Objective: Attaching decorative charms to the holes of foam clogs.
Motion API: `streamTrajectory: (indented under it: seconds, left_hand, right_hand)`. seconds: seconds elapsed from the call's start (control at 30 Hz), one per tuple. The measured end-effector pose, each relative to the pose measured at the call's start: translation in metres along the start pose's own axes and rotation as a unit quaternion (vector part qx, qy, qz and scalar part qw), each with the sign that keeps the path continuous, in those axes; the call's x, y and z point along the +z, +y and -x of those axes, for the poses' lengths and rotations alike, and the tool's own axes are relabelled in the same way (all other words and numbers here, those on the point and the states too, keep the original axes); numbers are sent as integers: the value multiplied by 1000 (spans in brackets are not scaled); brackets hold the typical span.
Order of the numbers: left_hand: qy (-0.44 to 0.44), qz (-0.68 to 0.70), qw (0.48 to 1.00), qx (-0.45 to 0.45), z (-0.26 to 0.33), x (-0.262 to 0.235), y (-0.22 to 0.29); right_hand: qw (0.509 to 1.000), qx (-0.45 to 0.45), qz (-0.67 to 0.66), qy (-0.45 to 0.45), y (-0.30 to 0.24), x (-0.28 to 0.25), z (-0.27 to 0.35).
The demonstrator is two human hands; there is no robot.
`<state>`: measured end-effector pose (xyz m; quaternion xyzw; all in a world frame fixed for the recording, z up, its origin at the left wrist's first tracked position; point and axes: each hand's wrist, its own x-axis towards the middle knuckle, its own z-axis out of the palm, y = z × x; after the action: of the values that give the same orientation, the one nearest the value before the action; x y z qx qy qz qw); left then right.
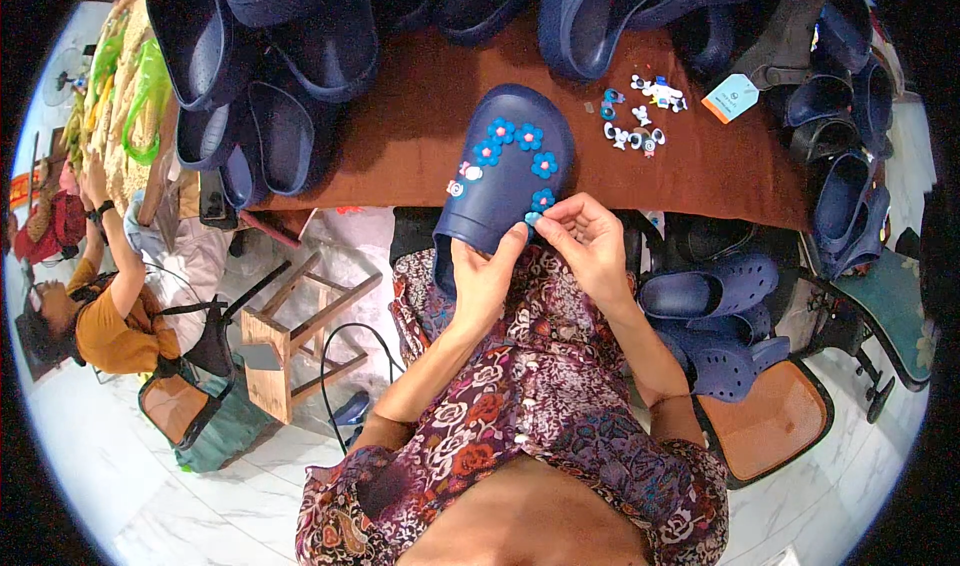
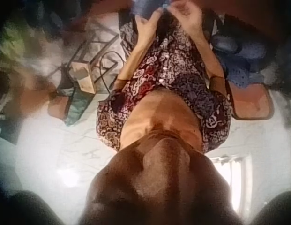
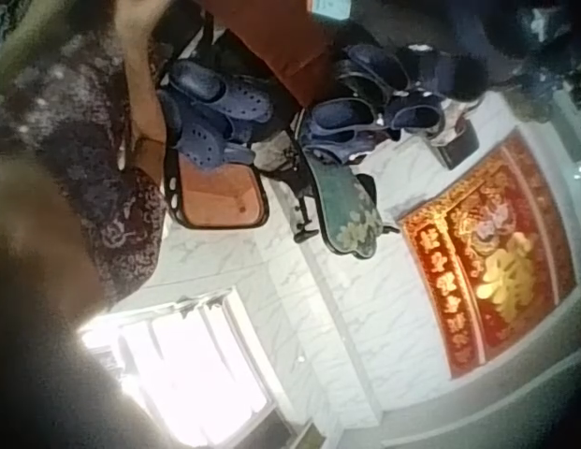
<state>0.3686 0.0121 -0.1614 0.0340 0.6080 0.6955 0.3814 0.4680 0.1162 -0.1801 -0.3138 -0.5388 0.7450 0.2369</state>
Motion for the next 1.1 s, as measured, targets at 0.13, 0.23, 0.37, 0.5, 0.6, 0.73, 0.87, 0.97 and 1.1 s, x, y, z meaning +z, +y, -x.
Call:
streamTrajectory:
  seconds: [0.13,0.23,0.37,0.5,0.6,0.73,0.87,0.97,1.1]
  left_hand:
    - [10,-6,1000,-4,4,8,5]
    - [15,-5,1000,11,4,9,5]
    - [5,-4,1000,0,2,7,6]
    - [6,-1,1000,9,1,5,1]
    - [7,-7,1000,1,1,6,1]
    - [20,0,1000,-11,1,7,0]
    - [7,27,999,-25,-6,2,-3]
    - [15,81,996,-41,-8,2,3]
    - [4,113,992,-50,-9,4,11]
  right_hand:
    - [999,32,-36,-3,0,-2,-2]
    - [997,69,-37,-17,-2,-4,-3]
    - [993,89,-68,-37,-4,-6,-9]
    - [991,97,-74,-54,-1,-8,-12]
    - [990,108,-72,-55,2,-9,-13]
    - [996,76,-37,-35,5,-5,-10]
    - [998,30,-49,5,5,4,-4]
    - [997,34,-74,3,1,1,-5]
    - [998,-5,-54,18,4,-5,-4]
